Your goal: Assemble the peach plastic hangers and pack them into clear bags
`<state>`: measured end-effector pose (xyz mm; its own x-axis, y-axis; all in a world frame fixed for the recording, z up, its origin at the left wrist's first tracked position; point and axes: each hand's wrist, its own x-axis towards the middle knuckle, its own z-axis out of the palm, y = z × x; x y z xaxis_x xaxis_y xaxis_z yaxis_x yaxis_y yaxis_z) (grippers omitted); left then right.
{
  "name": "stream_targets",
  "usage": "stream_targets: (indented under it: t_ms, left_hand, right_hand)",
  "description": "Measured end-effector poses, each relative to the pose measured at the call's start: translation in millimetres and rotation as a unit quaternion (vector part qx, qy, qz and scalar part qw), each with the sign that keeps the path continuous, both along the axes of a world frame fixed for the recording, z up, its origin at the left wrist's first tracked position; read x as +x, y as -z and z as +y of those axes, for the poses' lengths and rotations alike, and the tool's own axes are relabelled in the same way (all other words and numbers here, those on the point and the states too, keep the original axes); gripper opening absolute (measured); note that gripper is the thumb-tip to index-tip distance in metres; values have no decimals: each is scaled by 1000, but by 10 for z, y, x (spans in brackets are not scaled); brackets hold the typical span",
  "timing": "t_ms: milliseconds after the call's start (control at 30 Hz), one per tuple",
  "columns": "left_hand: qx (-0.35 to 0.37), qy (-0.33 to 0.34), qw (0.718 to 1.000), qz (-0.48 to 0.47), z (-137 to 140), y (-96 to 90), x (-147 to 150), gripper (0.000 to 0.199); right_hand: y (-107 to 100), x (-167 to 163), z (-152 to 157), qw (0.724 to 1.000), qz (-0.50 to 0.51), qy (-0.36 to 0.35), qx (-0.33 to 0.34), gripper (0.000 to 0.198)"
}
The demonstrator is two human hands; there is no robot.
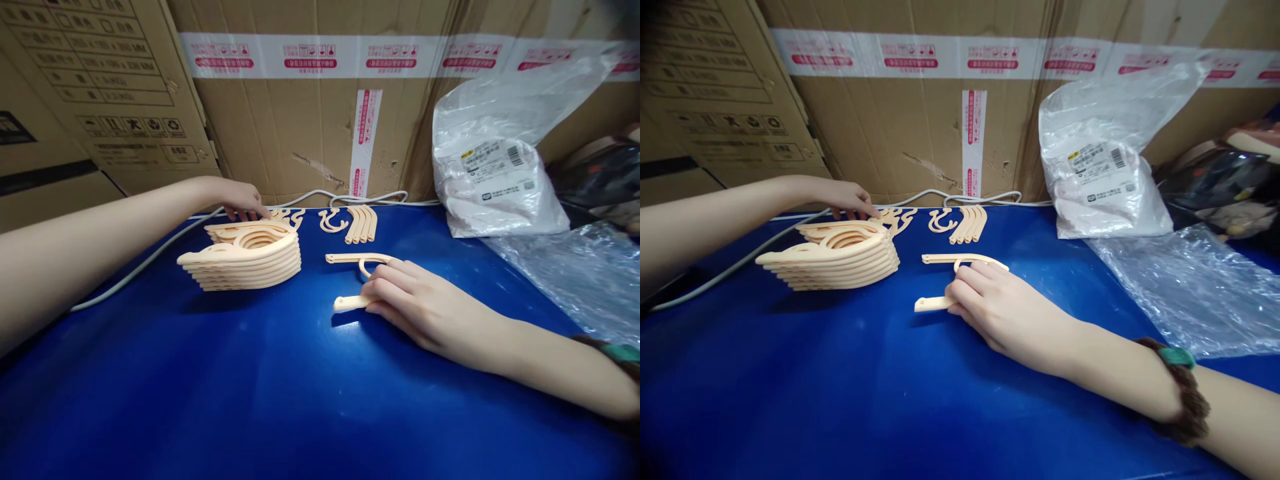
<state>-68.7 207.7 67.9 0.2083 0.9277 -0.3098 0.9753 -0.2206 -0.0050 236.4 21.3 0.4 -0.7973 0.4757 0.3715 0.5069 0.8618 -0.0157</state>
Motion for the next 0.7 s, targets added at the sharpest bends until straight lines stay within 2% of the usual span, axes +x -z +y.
stream_targets:
  t_ms: [167,367,533,600,700]
  left_hand:
    - [-42,-53,997,-42,22,28,35,39]
    - [-16,-80,994,-79,26,15,52,27]
    - [59,-43,990,-117,-168,-156,79,44]
    - [122,-5,982,-145,-297,-255,115,51]
    - [211,12,964,-159,-535,-416,216,48]
  right_hand:
    - [-7,8,-21,1000,4,5,-9,27]
    - [41,45,-25,1000,-5,10,-15,25]
    - [40,54,-39,999,-27,16,-30,23]
    - [27,56,-51,999,-32,16,-28,23]
    - [6,59,-67,998,-19,-6,-53,18]
